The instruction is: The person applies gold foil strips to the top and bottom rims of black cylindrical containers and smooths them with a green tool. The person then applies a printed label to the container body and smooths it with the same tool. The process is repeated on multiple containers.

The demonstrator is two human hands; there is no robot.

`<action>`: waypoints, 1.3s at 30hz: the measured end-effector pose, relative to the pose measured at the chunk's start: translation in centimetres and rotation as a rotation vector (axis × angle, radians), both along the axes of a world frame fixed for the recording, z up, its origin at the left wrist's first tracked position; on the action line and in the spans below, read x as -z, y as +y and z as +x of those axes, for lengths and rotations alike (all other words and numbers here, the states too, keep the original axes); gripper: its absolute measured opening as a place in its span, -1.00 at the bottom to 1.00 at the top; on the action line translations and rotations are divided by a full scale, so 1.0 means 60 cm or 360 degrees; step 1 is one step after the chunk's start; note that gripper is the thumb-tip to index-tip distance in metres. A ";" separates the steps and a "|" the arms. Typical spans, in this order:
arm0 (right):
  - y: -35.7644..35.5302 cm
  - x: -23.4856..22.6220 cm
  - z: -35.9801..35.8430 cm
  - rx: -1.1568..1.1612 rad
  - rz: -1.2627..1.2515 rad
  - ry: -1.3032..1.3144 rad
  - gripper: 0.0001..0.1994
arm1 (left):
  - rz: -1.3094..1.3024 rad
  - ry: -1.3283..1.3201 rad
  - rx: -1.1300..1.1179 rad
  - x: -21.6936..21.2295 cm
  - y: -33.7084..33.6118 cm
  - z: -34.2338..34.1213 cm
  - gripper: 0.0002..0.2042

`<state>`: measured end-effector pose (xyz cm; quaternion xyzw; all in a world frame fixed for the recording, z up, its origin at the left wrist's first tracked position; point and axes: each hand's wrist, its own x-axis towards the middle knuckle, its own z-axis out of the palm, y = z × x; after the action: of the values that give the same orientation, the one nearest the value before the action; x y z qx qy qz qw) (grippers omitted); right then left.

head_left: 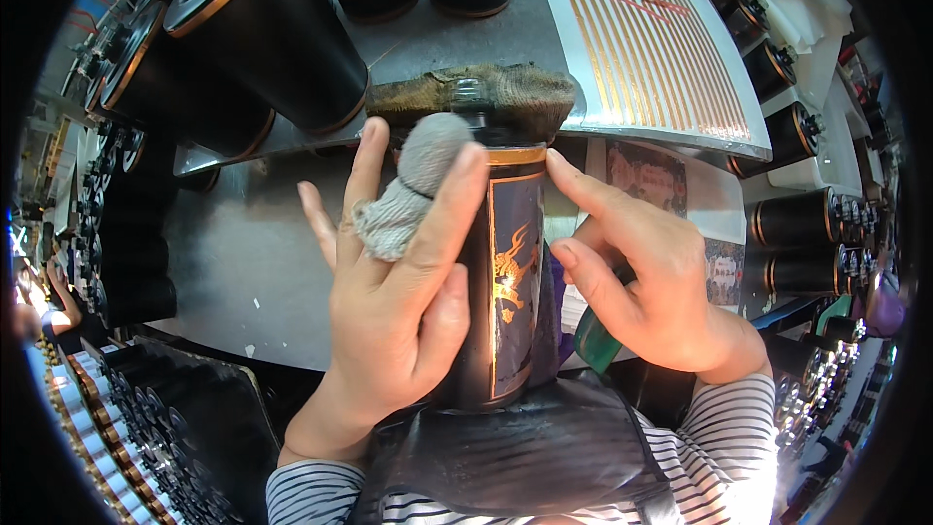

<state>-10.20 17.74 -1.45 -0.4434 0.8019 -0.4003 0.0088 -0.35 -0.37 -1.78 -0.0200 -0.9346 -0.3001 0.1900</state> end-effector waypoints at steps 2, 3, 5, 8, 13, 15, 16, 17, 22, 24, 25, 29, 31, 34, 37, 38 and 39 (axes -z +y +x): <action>-0.001 0.004 -0.001 0.0024 -0.0050 0.0135 -0.48 | -0.0330 -0.0054 0.0035 -0.019 0.000 -0.008 -0.56; -0.003 0.004 -0.003 0.0031 -0.0075 0.0180 -0.48 | -0.0385 -0.0020 0.0067 -0.025 0.000 -0.017 -0.58; -0.004 -0.002 0.001 0.0028 -0.0132 0.0166 -0.47 | -0.0178 0.0159 0.0178 -0.031 -0.014 -0.032 -0.62; 0.000 -0.012 0.001 0.0006 -0.0043 0.0293 -0.46 | 0.0709 0.0000 -0.0057 -0.039 -0.023 -0.053 -0.75; -0.011 -0.031 -0.047 -0.0076 -0.0177 -0.0805 -0.61 | 0.1172 -0.0158 -0.0239 -0.011 -0.016 -0.068 -0.88; -0.015 -0.038 -0.120 0.0225 -0.0357 -0.1064 -0.62 | 0.1033 -0.0130 -0.0284 -0.013 -0.010 -0.068 -0.86; -0.014 -0.052 -0.147 0.0572 -0.0418 -0.1006 -0.57 | 0.0973 -0.0104 -0.0288 -0.017 -0.006 -0.068 -0.84; -0.018 -0.065 -0.160 0.0520 -0.0525 -0.0970 -0.61 | 0.0916 -0.0086 -0.0317 -0.014 -0.005 -0.067 -0.81; -0.093 -0.125 -0.159 -0.1104 -0.0538 0.0114 -0.80 | 0.1075 0.0289 -0.0292 0.012 0.007 -0.037 -0.38; -0.104 -0.139 -0.162 -0.1335 -0.0336 0.0443 -0.75 | 0.1310 0.0285 -0.0149 0.031 0.012 -0.016 -0.20; -0.115 -0.141 -0.164 -0.1470 -0.0236 0.0597 -0.70 | 0.1576 0.0207 -0.0170 0.033 0.019 -0.006 -0.20; -0.101 -0.149 -0.176 -0.1621 0.0054 0.1101 -0.69 | 0.2061 0.0117 -0.0150 0.049 0.032 0.010 -0.24; -0.063 -0.117 -0.152 -0.1274 -0.0067 0.1049 -0.77 | 0.2066 0.0115 -0.0129 0.052 0.027 0.011 -0.25; -0.023 -0.105 -0.121 -0.0919 -0.0052 0.1046 -0.82 | 0.2078 0.0109 -0.0087 0.068 0.018 0.011 -0.26; 0.027 -0.098 -0.118 -0.0749 -0.0165 0.0675 -0.84 | 0.1792 0.0191 -0.0006 0.079 0.003 0.016 -0.38; 0.054 -0.076 -0.113 -0.0674 -0.0270 0.0323 -0.82 | 0.1526 0.0261 -0.0051 0.074 0.006 0.014 -0.42; 0.081 -0.053 -0.108 -0.0598 -0.0423 -0.0027 -0.80 | 0.1259 0.0328 -0.0092 0.065 0.007 0.012 -0.45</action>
<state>-16.70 22.59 1.72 -0.5790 0.6452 -0.4975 0.0313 0.40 0.07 -5.70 0.0509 -0.7234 -0.6272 0.2841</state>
